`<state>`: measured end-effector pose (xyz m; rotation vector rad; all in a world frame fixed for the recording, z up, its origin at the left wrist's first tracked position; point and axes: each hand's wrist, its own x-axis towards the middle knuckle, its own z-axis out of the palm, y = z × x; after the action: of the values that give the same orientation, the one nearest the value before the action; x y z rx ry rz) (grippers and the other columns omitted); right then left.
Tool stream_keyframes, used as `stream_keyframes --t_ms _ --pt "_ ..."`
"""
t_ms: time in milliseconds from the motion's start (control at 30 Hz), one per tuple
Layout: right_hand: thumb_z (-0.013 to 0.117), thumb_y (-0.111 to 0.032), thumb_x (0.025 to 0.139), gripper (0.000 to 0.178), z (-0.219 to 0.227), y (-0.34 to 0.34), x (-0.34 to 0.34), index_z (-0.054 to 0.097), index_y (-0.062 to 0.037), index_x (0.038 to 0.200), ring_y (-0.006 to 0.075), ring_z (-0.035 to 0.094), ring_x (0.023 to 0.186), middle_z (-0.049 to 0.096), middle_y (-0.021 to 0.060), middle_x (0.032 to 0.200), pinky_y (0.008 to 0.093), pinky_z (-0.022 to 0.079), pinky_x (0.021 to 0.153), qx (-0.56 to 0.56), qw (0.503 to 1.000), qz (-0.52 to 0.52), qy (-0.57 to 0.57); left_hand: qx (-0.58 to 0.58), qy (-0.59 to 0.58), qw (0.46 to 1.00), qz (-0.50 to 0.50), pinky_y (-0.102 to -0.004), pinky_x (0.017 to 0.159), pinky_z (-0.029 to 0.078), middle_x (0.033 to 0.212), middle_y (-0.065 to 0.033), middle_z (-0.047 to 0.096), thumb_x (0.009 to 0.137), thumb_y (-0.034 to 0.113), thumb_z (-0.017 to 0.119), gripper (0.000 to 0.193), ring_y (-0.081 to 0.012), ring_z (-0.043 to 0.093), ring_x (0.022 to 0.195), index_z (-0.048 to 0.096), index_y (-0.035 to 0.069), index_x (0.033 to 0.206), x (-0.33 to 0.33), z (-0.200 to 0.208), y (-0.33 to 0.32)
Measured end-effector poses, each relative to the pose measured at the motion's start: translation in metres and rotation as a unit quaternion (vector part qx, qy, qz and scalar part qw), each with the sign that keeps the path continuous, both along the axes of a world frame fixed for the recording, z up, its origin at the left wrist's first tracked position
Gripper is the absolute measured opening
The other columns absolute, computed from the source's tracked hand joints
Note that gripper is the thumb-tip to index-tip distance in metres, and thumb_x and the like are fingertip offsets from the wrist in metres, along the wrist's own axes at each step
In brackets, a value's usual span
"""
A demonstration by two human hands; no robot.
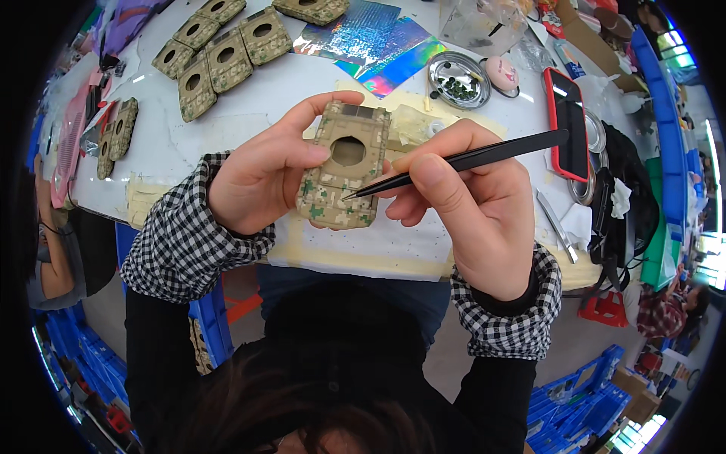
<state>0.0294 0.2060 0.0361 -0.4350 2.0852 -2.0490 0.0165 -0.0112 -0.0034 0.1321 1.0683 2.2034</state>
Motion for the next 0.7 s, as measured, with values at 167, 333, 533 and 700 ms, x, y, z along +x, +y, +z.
stream_keyframes --t_ms 167,333,533,700 --pt "0.053 -0.017 0.096 0.018 -0.0034 0.0036 -0.0038 0.053 0.0011 0.094 0.0125 0.064 0.069 0.066 0.0123 0.084 0.0225 0.050 0.061 -0.040 0.998 0.030 -0.023 -0.011 -0.003 1.000 0.006 -0.0337 0.093 0.049 0.131 -0.0125 0.046 0.090 0.011 0.046 0.058 -0.0205 0.055 0.115 0.022 0.009 0.142 0.0021 0.0032 0.0007" --pt "0.053 -0.017 0.096 0.018 -0.0049 0.0023 -0.0046 0.053 0.0011 0.094 0.0126 0.064 0.068 0.066 0.0125 0.082 0.0225 0.050 0.061 -0.044 0.998 0.029 -0.030 -0.009 -0.002 1.000 0.000 -0.0327 0.092 0.049 0.131 -0.0122 0.047 0.090 0.012 0.046 0.057 -0.0195 0.056 0.113 0.022 0.009 0.142 0.0019 0.0020 -0.0002" --pt "0.052 -0.016 0.096 0.017 -0.0058 0.0023 -0.0063 0.053 0.0014 0.094 0.0120 0.063 0.067 0.066 0.0122 0.081 0.0219 0.050 0.060 -0.034 0.999 0.028 -0.026 -0.010 -0.004 1.000 -0.002 -0.0324 0.091 0.050 0.130 -0.0120 0.047 0.090 0.012 0.046 0.057 -0.0193 0.056 0.113 0.023 0.010 0.142 0.0021 0.0026 -0.0002" --pt "0.052 -0.016 0.096 0.017 -0.0068 0.0028 -0.0068 0.053 0.0015 0.094 0.0118 0.063 0.067 0.066 0.0122 0.080 0.0216 0.050 0.060 -0.031 0.999 0.025 -0.026 -0.011 -0.003 1.000 -0.003 -0.0322 0.091 0.050 0.130 -0.0117 0.047 0.090 0.013 0.046 0.057 -0.0188 0.057 0.112 0.023 0.010 0.142 0.0020 0.0033 0.0002"
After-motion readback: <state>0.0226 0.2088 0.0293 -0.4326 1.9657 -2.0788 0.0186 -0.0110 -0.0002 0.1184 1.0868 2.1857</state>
